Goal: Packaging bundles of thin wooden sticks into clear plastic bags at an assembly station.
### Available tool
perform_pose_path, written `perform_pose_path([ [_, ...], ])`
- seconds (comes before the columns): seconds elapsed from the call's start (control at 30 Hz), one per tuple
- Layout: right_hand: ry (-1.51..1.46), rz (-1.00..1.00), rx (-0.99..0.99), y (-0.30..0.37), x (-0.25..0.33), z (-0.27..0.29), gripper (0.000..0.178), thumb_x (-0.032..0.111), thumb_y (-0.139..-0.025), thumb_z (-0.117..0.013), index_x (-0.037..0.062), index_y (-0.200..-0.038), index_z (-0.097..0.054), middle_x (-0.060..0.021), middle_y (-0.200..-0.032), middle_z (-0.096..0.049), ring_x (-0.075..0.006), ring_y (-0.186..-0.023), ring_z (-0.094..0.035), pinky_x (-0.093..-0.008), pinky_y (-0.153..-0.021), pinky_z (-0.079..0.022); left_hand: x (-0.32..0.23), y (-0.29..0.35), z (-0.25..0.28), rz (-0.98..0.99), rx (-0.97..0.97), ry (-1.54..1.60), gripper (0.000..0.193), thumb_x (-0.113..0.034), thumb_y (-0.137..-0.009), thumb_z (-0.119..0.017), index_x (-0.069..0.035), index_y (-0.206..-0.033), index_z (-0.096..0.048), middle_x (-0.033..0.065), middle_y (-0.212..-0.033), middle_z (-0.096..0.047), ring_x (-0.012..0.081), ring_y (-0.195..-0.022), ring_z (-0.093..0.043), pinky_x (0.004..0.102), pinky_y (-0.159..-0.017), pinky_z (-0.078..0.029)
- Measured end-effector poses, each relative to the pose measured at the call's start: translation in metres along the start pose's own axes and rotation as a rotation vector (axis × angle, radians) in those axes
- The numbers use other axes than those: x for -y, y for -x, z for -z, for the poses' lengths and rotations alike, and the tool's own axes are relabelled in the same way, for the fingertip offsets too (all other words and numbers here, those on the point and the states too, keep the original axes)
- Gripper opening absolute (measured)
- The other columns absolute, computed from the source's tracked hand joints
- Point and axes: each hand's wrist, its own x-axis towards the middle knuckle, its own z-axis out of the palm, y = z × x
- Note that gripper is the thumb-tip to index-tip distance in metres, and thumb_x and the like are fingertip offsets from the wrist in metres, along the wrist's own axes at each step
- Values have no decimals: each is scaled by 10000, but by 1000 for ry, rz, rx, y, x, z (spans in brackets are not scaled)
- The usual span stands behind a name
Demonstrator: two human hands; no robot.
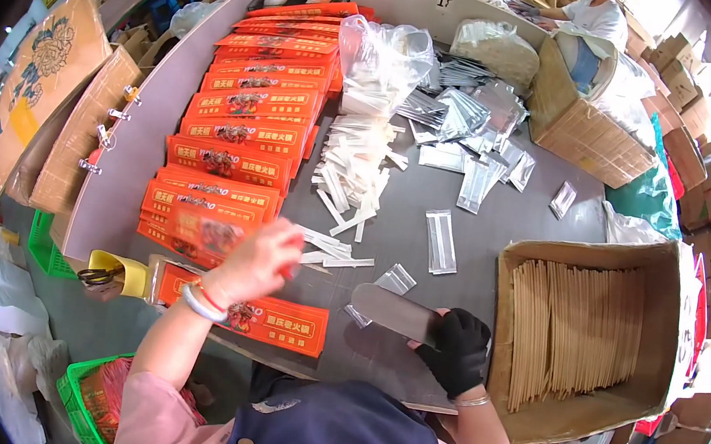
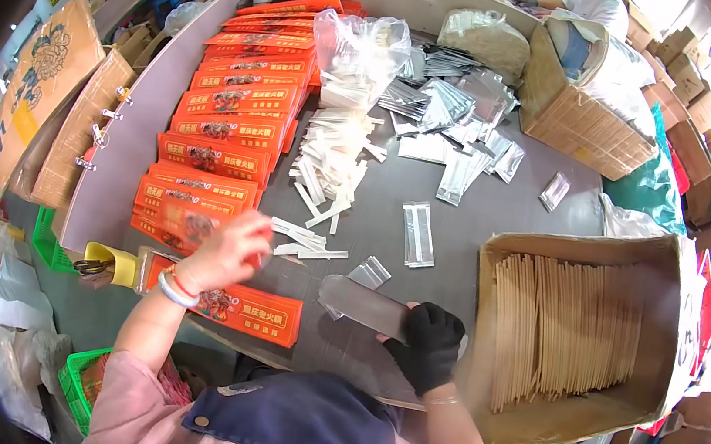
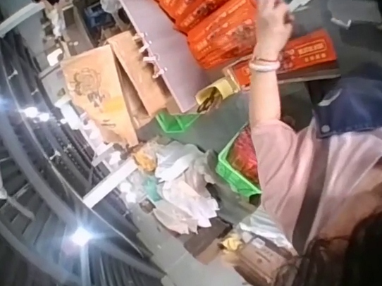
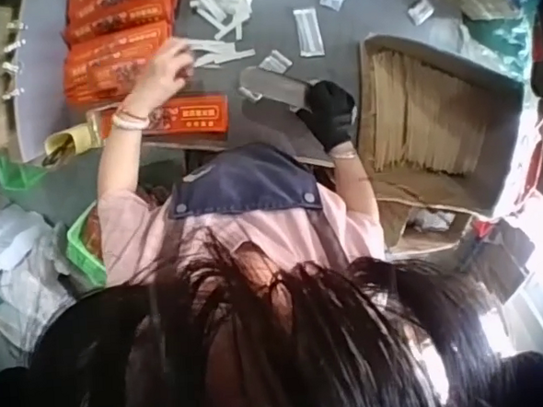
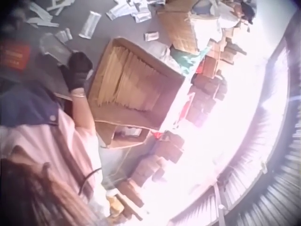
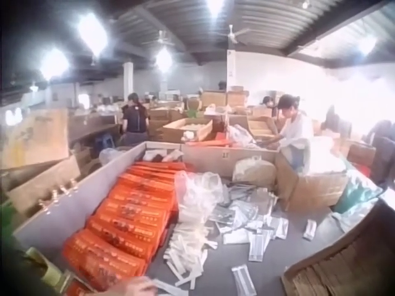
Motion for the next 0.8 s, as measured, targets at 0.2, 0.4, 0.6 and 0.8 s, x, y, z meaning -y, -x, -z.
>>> perform_pose_path([
  [0.2,49,24,58,6,16,2,622,412,-604,-838,105,-1089,-599,-72,-1014,-613,-289,-974,-574,-462,-901,-369,-67,50,-82,512,-114,46,755,-402,-641,-853,-47,-1254,-591,180,-1383,-474,389,-1319,-377,572,-1106,-268],
  [0.4,110,142,180,6,20,-4,656,436,-591,-835,104,-1102,-591,-94,-1010,-606,-310,-951,-557,-473,-869,-376,-62,54,-109,607,-202,218,910,-509,-646,-835,3,-1324,-509,195,-1407,-440,406,-1344,-329,646,-1112,-157],
  [0.6,-160,240,242,-3,66,-73,636,466,-711,-757,87,-1191,-582,-141,-1109,-595,-319,-1082,-538,-496,-971,-345,-56,49,-103,548,-32,141,910,-484,-662,-834,-9,-1358,-491,214,-1472,-392,409,-1364,-330,631,-1117,-169],
  [0.8,-32,-119,-173,22,-36,-20,516,306,-709,-824,66,-1113,-609,-130,-1061,-609,-326,-1046,-572,-424,-919,-444,-11,-27,-115,356,-227,51,215,-223,-773,-746,-116,-949,-687,66,-969,-622,301,-996,-555,455,-834,-420],
])
